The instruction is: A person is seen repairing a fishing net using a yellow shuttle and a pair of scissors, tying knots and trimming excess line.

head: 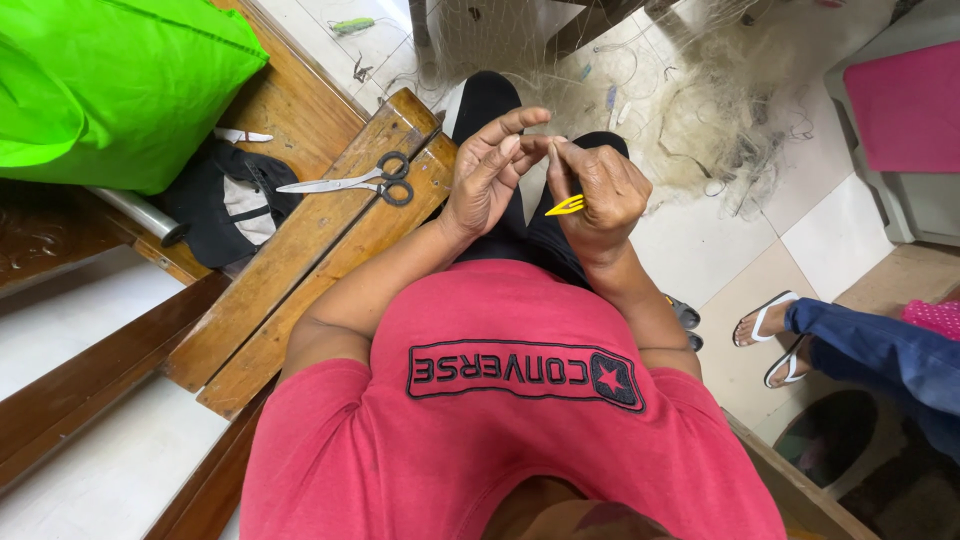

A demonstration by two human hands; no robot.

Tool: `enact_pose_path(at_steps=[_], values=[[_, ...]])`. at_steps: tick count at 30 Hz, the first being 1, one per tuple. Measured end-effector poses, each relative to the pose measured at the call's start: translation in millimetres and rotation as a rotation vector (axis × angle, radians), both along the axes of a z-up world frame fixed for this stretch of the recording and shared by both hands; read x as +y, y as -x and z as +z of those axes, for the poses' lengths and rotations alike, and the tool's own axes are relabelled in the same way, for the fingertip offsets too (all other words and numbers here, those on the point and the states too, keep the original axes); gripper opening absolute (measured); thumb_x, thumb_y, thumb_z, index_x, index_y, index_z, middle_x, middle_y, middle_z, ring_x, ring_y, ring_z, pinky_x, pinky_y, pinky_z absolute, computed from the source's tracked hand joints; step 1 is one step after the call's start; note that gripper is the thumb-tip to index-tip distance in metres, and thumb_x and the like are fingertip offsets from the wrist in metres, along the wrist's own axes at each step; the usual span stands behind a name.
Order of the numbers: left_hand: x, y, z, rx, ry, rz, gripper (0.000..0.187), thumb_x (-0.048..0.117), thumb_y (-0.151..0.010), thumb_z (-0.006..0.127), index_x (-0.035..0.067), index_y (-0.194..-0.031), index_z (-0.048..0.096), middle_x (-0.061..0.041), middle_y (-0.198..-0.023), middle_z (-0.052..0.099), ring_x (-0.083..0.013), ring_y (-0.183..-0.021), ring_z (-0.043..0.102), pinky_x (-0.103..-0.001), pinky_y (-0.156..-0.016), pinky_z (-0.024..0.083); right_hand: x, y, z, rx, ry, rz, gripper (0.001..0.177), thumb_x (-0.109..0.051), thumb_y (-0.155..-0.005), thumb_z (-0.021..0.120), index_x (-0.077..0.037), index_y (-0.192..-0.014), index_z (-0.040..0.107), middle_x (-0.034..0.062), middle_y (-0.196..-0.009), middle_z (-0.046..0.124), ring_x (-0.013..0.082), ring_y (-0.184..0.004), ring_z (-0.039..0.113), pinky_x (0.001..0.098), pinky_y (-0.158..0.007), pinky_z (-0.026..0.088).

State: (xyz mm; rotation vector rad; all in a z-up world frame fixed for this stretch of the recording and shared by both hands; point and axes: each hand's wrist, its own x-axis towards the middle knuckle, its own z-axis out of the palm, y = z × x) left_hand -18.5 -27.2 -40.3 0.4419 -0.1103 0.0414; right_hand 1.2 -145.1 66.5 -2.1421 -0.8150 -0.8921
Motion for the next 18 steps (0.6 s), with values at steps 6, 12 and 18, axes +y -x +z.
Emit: enact_pose_path(at_steps=[6, 12, 18], values=[[0, -1, 6, 0.0, -0.073, 0.032, 0.03, 0.009, -0.107, 0.057, -0.015, -0.122, 0.065, -0.022, -0.136, 0.056, -0.0221, -0.117, 0.069, -0.035, -0.11, 0.054, 1, 0, 4, 0.007, 0.011, 0.014, 0.004, 0.004, -0.09, 0.08, 0.0, -0.091, 0.079, 0.012, -0.063, 0.057, 0.0323, -0.051, 0.059, 0.0411, -0.049, 0.05], [-1, 2, 16, 0.037, -0.117, 0.062, 0.024, 0.006, -0.104, 0.062, -0.013, -0.116, 0.071, -0.02, -0.133, 0.055, -0.0182, -0.114, 0.067, -0.032, -0.107, 0.055, 3, 2, 7, 0.002, 0.035, 0.017, 0.004, 0.005, -0.09, 0.079, 0.0, -0.089, 0.078, 0.0121, -0.063, 0.057, 0.0316, -0.051, 0.06, 0.0399, -0.05, 0.051], [-7, -4, 12, 0.088, -0.215, 0.128, 0.016, 0.005, -0.098, 0.072, -0.009, -0.106, 0.075, -0.016, -0.122, 0.059, -0.0103, -0.099, 0.064, -0.025, -0.095, 0.06, 1, 2, 6, 0.02, 0.036, 0.011, 0.005, 0.005, -0.089, 0.079, -0.001, -0.09, 0.079, 0.012, -0.063, 0.057, 0.0311, -0.052, 0.06, 0.0392, -0.051, 0.052]])
